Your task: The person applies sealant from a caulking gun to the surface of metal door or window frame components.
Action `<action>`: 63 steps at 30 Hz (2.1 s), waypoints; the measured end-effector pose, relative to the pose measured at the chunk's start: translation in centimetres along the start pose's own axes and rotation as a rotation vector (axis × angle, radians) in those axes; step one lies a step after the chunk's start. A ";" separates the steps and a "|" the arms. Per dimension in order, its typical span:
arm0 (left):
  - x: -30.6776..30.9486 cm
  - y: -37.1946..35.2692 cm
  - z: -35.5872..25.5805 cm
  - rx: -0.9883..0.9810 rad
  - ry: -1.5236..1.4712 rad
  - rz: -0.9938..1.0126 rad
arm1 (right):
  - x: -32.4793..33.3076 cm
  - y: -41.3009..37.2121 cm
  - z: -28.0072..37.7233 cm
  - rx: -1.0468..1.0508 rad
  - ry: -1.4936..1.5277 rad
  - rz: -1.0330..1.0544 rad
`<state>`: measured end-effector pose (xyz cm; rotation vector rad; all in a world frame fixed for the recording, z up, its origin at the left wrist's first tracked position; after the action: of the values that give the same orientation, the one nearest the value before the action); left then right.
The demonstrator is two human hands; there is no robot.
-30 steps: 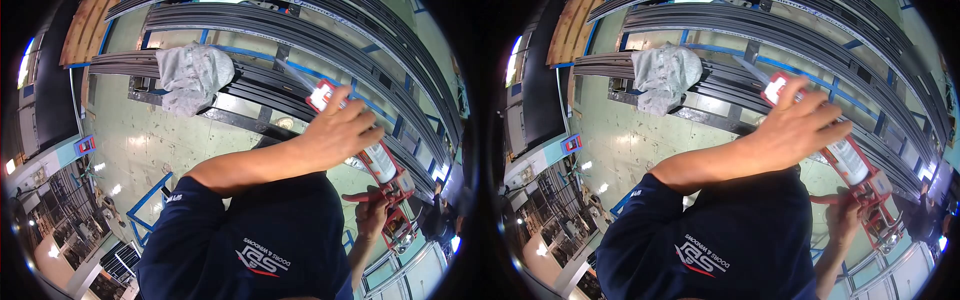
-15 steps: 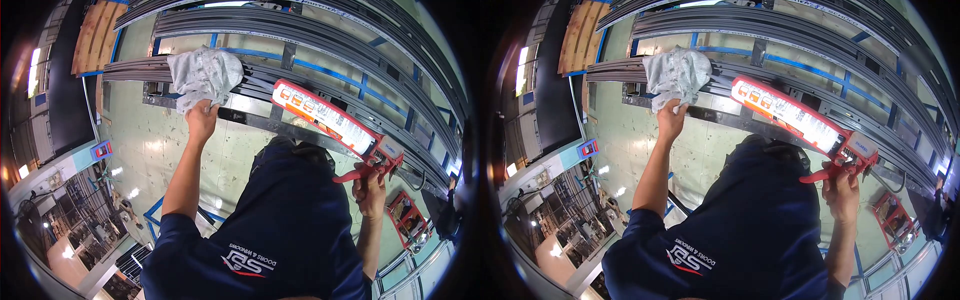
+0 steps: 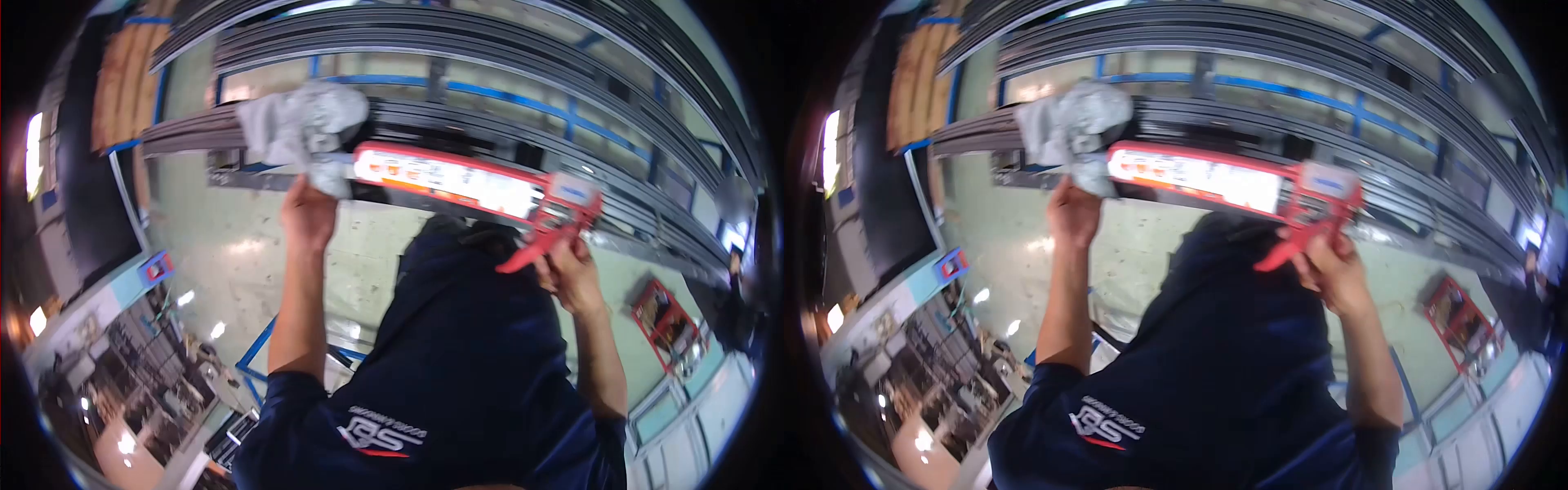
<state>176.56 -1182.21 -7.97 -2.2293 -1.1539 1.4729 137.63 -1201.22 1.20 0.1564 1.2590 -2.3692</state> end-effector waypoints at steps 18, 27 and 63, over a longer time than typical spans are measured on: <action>7.4 2.5 0.2 -0.097 0.164 -0.258 | -0.4 0.9 -1.9 -0.092 -0.081 0.055; 9.3 3.4 -1.2 -0.076 0.219 -0.176 | 0.0 0.7 -1.7 -0.137 -0.098 0.058; 13.5 0.3 -6.9 0.177 0.825 -0.143 | 9.0 -1.3 -1.9 -0.021 0.344 0.082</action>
<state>185.12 -1171.25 -14.05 -2.2047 -0.8289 0.4605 128.85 -1202.08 -1.65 0.6188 1.3975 -2.3236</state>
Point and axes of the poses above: each hand's wrist, its own y-axis towards the middle knuckle, its own x-axis out of the back of the hand, z = x × y, the point moved 2 cm from there along y, towards the middle knuckle, and after that the axes turned 9 degrees about -z, right-handed, at the moved point
